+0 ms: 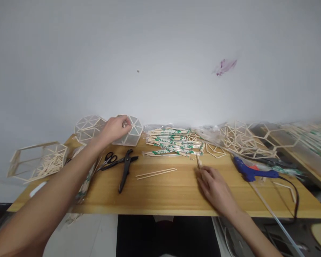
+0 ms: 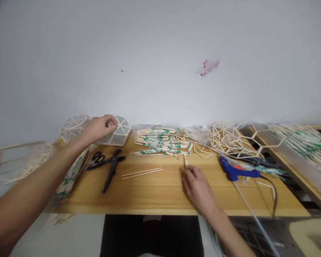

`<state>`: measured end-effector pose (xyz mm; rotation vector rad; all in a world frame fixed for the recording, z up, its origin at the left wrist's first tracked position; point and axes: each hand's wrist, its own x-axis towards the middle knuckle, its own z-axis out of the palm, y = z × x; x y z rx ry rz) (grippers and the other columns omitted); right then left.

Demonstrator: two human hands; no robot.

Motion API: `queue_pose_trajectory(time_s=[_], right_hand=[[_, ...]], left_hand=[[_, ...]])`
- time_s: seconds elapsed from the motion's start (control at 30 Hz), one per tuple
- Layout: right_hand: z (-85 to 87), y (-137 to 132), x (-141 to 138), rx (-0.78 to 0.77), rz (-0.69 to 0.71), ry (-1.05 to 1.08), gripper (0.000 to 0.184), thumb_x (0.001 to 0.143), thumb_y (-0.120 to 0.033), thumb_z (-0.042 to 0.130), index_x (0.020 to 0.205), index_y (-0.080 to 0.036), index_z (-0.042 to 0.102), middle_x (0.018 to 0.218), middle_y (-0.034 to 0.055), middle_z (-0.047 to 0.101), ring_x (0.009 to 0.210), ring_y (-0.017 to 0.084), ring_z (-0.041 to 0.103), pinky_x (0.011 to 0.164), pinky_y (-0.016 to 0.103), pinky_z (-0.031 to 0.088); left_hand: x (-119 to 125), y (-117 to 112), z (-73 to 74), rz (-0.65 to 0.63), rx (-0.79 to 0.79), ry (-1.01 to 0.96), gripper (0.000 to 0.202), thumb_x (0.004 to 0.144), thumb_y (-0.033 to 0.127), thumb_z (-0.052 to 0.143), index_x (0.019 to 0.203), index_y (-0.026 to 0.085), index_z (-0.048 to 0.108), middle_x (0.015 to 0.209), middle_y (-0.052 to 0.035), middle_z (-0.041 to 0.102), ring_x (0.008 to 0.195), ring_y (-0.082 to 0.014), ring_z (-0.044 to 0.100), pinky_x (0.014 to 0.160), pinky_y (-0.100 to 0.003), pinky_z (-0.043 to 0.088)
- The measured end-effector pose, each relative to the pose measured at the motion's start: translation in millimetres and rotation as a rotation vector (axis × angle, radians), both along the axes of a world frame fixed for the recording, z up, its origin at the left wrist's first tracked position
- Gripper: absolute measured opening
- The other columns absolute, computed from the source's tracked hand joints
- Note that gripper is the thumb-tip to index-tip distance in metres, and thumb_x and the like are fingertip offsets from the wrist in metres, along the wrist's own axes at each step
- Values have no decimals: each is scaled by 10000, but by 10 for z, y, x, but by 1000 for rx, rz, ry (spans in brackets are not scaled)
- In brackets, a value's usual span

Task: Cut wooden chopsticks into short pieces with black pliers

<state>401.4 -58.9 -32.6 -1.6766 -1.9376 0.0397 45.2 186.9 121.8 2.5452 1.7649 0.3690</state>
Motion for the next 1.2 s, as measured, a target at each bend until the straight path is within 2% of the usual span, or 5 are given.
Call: queue_pose_trajectory(time_s=[0.3, 0.4, 0.6, 1.0, 1.2], right_hand=[[-220, 48, 84, 61, -139, -6, 356, 947, -124, 400, 1172, -181, 670, 1158, 169, 662, 1048, 296, 660, 907, 465, 578], [-270, 71, 79, 82, -160, -15, 434, 909, -67, 390, 1233, -192, 650, 1159, 155, 681, 1063, 300, 647, 923, 490, 555], [-341, 63, 38, 160, -177, 23, 419, 890, -52, 422, 1228, -189, 628, 1111, 142, 687, 1031, 298, 624, 901, 477, 540], [-123, 208, 90, 57, -154, 190, 300, 887, -132, 512, 1127, -186, 684, 1070, 109, 720, 1022, 285, 637, 927, 453, 511], [-114, 654, 140, -127, -258, 163, 267, 896, -313, 679, 1094, -142, 733, 1049, 163, 714, 1022, 321, 650, 944, 452, 511]], left_hand=[[-97, -53, 37, 128, -54, 44, 522, 842, 414, 509, 1324, 215, 490, 872, -98, 724, 859, -341, 694, 755, -397, 494], [-164, -83, 54, 90, 63, -46, 586, 850, 435, 521, 1378, 194, 439, 1065, -115, 733, 933, -306, 691, 846, -396, 498], [-290, -214, 40, 175, 356, 171, 440, 964, 435, 364, 979, 136, 686, 1090, -193, 725, 1127, -364, 625, 1001, -487, 413], [-376, 15, -62, -29, 321, 137, 506, 1002, 423, 303, 979, 140, 722, 925, -150, 744, 920, -285, 644, 873, -416, 477], [-396, -364, -124, -194, 458, -183, 400, 1024, 390, 392, 1098, 144, 699, 1122, -112, 746, 1070, -219, 661, 997, -370, 489]])
